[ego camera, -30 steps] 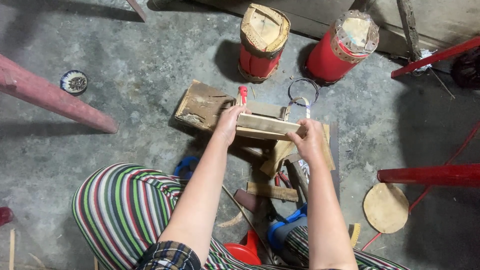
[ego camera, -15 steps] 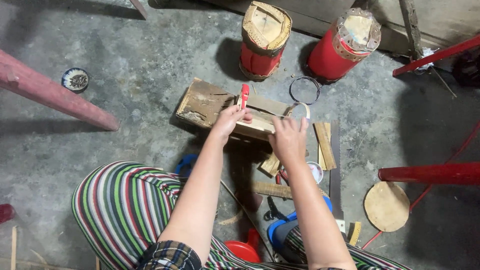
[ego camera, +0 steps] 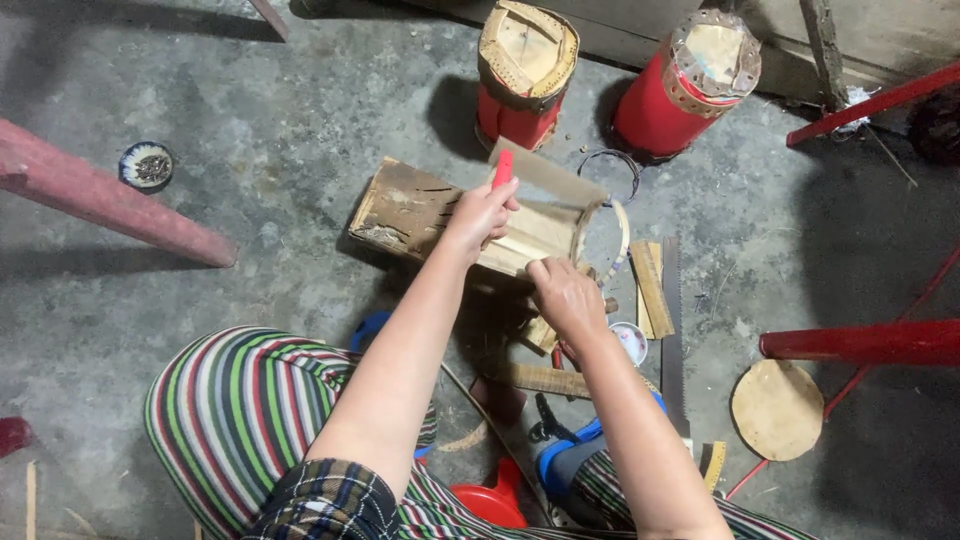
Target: The person is fitting and securing wooden slats into a frame using a small hammer and a hand tool to ensure a proper fit.
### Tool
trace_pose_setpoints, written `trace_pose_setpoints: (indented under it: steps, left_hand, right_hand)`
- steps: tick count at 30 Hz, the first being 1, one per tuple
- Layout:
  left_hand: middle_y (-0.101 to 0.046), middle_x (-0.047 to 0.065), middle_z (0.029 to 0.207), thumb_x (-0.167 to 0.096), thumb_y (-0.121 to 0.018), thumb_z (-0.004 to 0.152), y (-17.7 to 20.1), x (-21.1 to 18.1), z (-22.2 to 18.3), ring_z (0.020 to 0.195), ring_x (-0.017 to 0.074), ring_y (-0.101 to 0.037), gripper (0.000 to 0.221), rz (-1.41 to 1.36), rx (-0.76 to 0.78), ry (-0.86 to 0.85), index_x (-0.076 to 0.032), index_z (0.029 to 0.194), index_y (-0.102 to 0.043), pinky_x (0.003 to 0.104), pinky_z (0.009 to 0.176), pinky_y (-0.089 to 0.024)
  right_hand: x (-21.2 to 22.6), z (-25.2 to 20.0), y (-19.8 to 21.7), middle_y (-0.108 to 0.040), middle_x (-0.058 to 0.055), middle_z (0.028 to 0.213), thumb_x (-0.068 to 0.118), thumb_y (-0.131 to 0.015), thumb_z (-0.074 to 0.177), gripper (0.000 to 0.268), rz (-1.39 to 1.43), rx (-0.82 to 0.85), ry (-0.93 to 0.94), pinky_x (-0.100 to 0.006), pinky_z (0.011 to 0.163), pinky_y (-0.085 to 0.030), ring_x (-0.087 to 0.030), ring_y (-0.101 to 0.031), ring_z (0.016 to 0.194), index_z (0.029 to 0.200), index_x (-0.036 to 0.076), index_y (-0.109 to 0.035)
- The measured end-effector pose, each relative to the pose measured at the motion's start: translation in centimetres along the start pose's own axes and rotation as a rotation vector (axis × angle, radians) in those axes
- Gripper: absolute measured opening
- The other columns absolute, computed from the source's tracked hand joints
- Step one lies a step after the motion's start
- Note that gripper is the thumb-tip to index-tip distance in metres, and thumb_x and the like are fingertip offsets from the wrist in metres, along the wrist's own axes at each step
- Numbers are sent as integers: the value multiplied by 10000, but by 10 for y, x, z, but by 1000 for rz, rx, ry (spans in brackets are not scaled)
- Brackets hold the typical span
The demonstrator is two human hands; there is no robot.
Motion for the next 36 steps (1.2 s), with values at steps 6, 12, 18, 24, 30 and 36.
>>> trace_pose_setpoints:
  steps: [6,12,18,24,30,36]
  left_hand:
    - [-326,12,425,-234,-668,925,11,32,19,341,84,-352,297,68,121,-177,-18,725,-623,204,359,-281]
    - [-590,61,464,-254,-711,779,46,45,9,470,143,-552,177,486,134,-285,-118,666,-706,251,518,-452]
    - [-655,218,974,-342,-729,762,70,23,-12,1043,444,-646,314,1089,58,-265,-61,903,-723,530,905,-516]
    - [-720,95,943,-361,-608,850,98,51,-19,1026,316,-711,225,1230,-145,34,-229,964,-749,469,873,-575]
    - [-755,69,1011,-482,-614,794,85,35,-40,1104,313,-701,314,1244,-108,101,-251,966,-741,464,917,-577]
    - [-752,98,1055,-574,-561,846,87,71,-16,1108,319,-707,462,1287,-174,120,-170,956,-756,473,902,-585]
  right_hand:
    - [16,10,11,-562,-37,996,218,-503,967,308,150,248,-189,-392,740,-585,-263,-609,999,1273,254,-496]
    - [14,-1,-97,-558,-78,939,265,-566,949,490,273,213,-241,-450,827,-538,-310,-602,959,1427,282,-466]
    - [22,3,-131,-607,-65,1019,311,-731,832,681,267,439,-293,-456,870,-528,-304,-640,1019,1436,304,-415]
    - [36,16,-104,-584,-75,1085,327,-784,809,581,466,495,-323,-493,894,-549,-342,-658,1080,1280,299,-447]
    - [33,21,-72,-556,-39,1041,384,-730,870,516,308,536,-290,-456,845,-593,-304,-661,1020,1325,406,-486]
    - [31,14,-86,-547,-43,1006,419,-733,872,540,311,444,-240,-466,793,-605,-299,-669,990,1360,378,-504]
Point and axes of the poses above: each hand's wrist, its own z-axis towards the middle knuckle, its own y-axis out of the back of the hand, x = y × z, the point moved 5 cm from there along z, towards the middle knuckle
